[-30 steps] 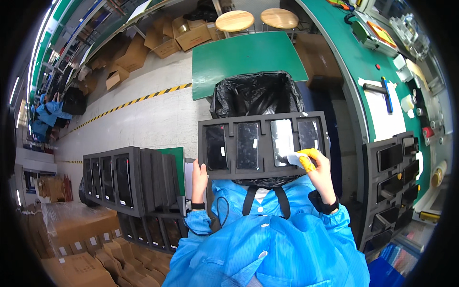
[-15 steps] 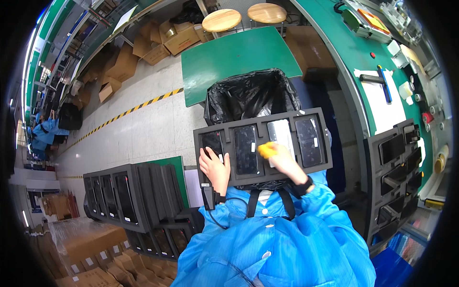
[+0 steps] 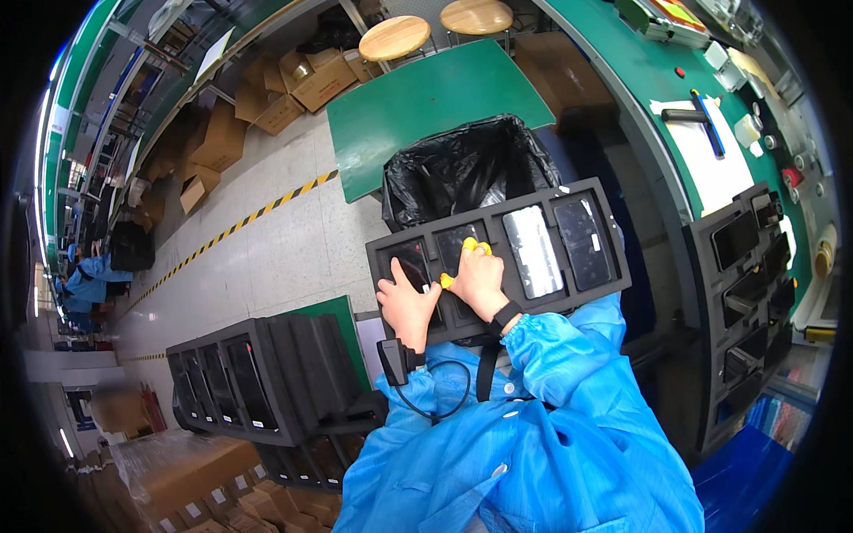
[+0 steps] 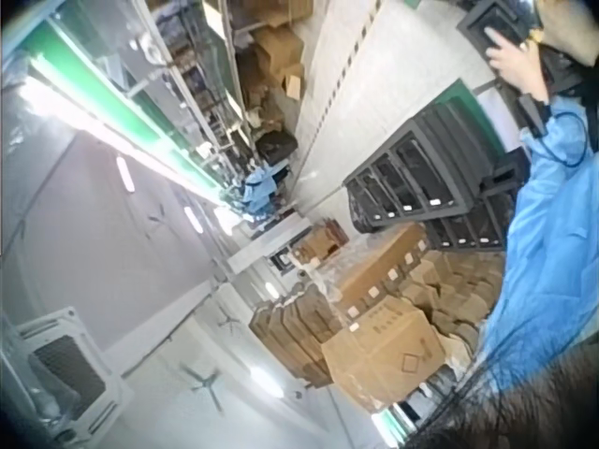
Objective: The person is wiping down and inspecting black electronic panels or screens held in a foam tray using a cloth and a yellow tool.
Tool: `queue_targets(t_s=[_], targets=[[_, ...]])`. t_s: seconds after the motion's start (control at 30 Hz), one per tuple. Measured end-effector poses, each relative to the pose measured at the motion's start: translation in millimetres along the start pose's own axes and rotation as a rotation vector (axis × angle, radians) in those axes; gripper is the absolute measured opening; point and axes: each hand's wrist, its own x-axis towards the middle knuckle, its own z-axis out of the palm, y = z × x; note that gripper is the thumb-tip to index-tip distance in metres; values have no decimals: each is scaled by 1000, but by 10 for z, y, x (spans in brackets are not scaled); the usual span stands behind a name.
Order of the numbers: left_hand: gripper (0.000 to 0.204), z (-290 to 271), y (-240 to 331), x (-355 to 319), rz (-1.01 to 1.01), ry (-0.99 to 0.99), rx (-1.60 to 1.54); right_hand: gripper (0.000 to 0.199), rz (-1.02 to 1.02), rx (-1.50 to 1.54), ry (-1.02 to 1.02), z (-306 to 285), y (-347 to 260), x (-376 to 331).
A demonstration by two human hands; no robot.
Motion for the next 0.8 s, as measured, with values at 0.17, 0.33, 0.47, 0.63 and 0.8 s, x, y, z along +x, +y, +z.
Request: queue_targets(t_s=[0.17,0.33,0.47,0.63,0.8], targets=[[83,-123,-100,-22,30,132,-58,74,21,193,61,-360,-22,-144],[78,-101,-87,255,146,202,-62,73,-21,97,198,-196,-44,97],[61,-24,-163,259,264,230,-90,65,-95,125,83,-486,84,-98],[39,-149,167,83,365,226,-146,45,69,87,225,-664,1046,-209],[36,57,1202,-263,580,-56,-265,50,181,-53,363,-554,2008,-219]])
